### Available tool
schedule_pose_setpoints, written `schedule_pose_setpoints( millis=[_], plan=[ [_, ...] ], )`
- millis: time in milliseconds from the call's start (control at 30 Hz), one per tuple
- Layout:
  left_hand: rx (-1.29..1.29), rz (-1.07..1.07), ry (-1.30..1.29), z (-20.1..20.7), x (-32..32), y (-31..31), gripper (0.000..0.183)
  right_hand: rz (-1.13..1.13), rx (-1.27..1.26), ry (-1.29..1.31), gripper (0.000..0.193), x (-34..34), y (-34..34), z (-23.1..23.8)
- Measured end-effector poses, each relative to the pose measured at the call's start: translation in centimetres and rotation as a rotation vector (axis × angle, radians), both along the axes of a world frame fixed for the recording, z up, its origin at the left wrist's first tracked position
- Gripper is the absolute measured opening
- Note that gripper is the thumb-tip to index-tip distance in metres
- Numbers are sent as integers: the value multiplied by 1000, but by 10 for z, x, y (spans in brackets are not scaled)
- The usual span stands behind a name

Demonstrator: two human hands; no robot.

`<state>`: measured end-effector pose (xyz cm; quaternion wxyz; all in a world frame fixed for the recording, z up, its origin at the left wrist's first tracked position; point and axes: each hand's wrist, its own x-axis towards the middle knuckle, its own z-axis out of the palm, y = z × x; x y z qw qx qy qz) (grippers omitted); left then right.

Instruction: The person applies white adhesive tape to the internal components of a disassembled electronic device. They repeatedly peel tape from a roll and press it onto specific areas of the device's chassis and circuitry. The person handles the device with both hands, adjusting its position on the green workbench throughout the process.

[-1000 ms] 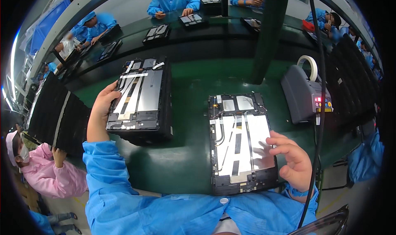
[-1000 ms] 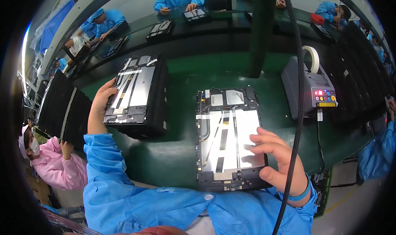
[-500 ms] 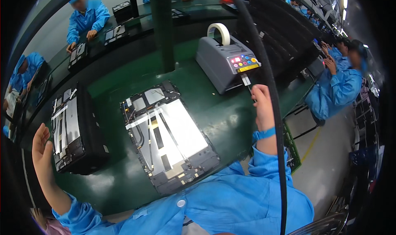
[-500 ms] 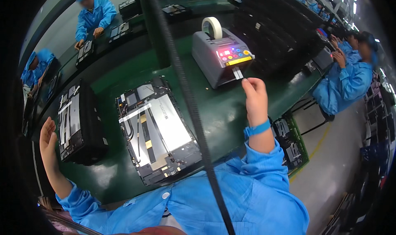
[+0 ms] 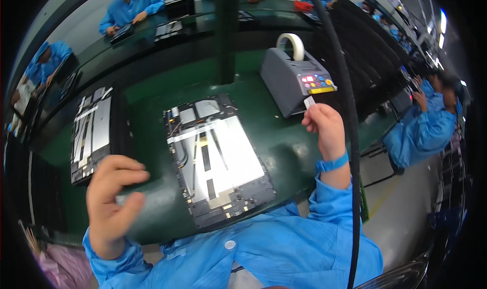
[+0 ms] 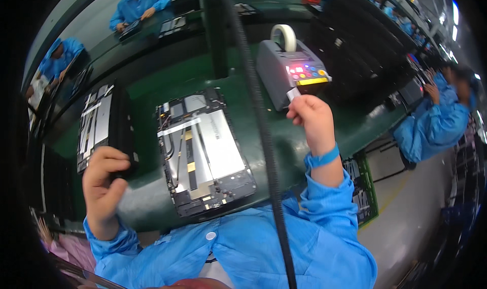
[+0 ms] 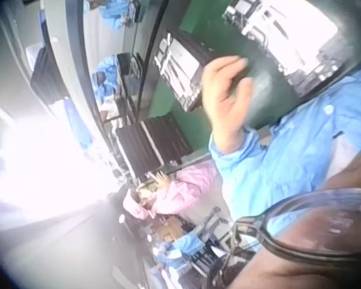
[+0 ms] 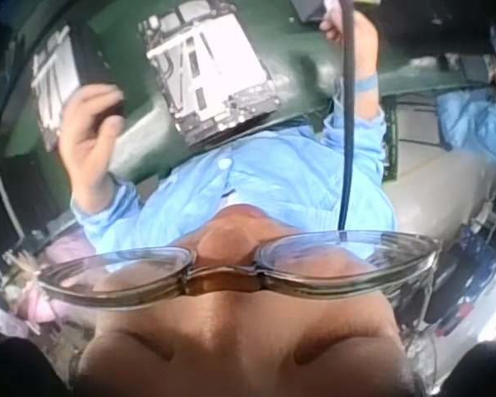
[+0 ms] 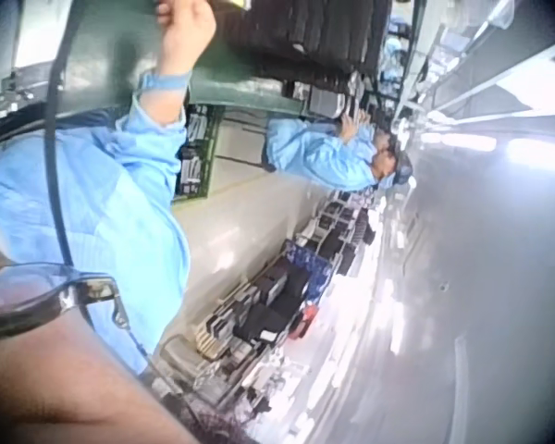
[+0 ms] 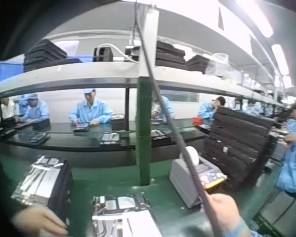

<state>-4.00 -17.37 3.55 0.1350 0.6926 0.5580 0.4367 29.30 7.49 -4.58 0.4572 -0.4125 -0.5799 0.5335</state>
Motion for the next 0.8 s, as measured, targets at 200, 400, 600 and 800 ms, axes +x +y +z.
schedule_pose_setpoints(
  millis=[200, 400, 600, 800],
  plan=[
    [-158, -140, -225, -28, 58, 31, 34, 704, 673, -357, 15, -76, -83, 49],
    [112, -116, -168, -47, 56, 42, 7, 803, 724, -467, 12, -98, -90, 62],
    [204, -73, -190, -57, 39, 48, 7, 720, 843, -276, 15, -119, -76, 62],
    [263, 110, -2, -68, 20, 56, 22, 655, 974, -442, 9, -143, -53, 59]
  ],
)
